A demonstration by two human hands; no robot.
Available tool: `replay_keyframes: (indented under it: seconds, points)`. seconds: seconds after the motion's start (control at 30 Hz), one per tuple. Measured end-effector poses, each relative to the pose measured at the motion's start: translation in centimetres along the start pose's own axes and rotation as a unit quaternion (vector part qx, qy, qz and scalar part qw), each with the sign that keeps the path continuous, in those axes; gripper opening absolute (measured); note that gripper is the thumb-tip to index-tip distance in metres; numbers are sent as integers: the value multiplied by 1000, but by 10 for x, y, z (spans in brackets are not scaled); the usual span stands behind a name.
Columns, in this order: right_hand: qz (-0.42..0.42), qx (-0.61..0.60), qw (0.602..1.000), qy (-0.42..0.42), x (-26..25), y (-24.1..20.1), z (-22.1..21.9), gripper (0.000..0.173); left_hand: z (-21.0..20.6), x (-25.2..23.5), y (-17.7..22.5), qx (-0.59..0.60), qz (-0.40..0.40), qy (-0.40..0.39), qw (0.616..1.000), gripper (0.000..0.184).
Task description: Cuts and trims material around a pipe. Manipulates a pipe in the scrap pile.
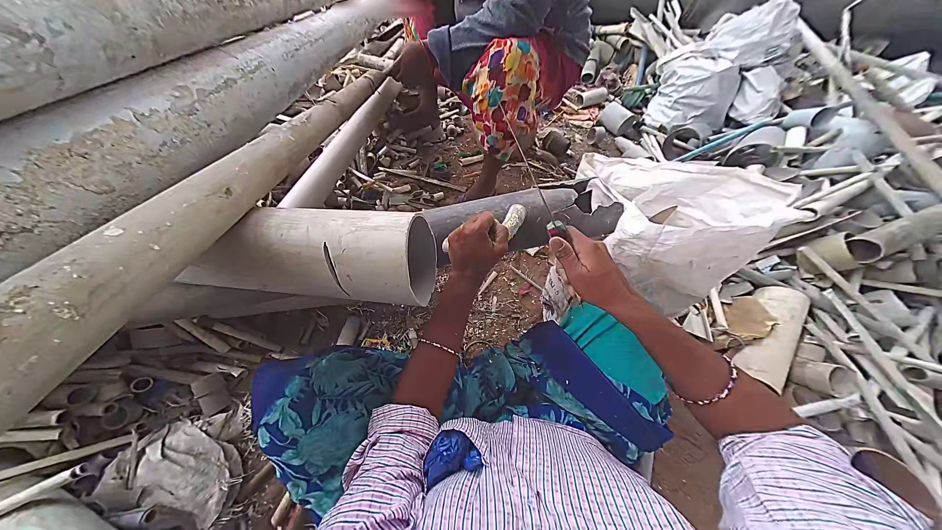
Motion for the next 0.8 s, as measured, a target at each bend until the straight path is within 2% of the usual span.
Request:
replay_keyframes:
  seconds: [0.03,0.07,0.1,0.17,0.2,0.23,0.27,0.37,0.4,0.47,0.5,0.53,0.57,0.63,0.67,0.7,0.77,0.8]
  points:
    - [71,3,997,36,-1,-7,1,48,0,-1,0,2,-5,6,1000,25]
    - [97,-5,994,46,-1,-6,-1,48,-1,-1,0,1,-8,10,1000,25]
    - [51,-30,998,12,-2,5,-7,45,-2,0,-1,-4,-11,13,1000,24]
    - [-165,-118,972,-116,-8,31,-16,47,-9,-3,-5,-12,-20,42,999,25]
    - [-224,-145,955,-129,-10,30,-13,50,-11,-4,-8,-12,-28,55,998,24]
    - [-227,-146,957,-110,-19,19,2,50,-13,-12,-6,-10,-39,76,996,24]
    - [-185,-140,969,-80,-16,5,8,48,-12,-6,-7,-15,-44,70,996,23]
    - [24,-52,998,4,-7,-15,11,44,0,8,-1,-47,-46,13,998,24]
    - [25,-14,999,-21,-6,-6,3,45,7,12,3,-57,-39,-12,998,23]
    - [-107,15,983,-148,-5,27,-12,49,12,18,10,-73,-28,-50,996,21]
    - [-150,22,975,-161,-5,33,-15,50,10,18,7,-75,-32,-48,995,21]
    - [-152,29,978,-140,-12,29,-8,50,4,9,4,-65,-47,-15,997,21]
    - [-124,36,986,-105,-13,15,-2,48,-3,3,-1,-51,-67,31,996,20]
    - [-19,59,998,-13,-4,-13,6,46,-10,5,-5,-37,-86,61,994,20]
    - [35,64,997,24,-5,-13,6,47,-8,2,-3,-40,-88,59,994,20]
    - [39,49,998,21,-4,-3,1,48,-1,5,1,-51,-77,35,995,20]
    - [-116,-16,987,-106,-5,35,-12,49,11,14,11,-70,-48,-32,996,19]
    - [-180,-43,972,-141,-5,44,-14,51,8,14,8,-70,-56,-27,996,19]
Point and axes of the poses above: each hand's wrist, its own x-axis away from the middle knuckle, its own z-axis out of the back of the hand, y = z × x, the point moved 4 cm from there along -x, towards the middle knuckle, and after that the axes turned 9 degrees about z, right-handed, at the moved point
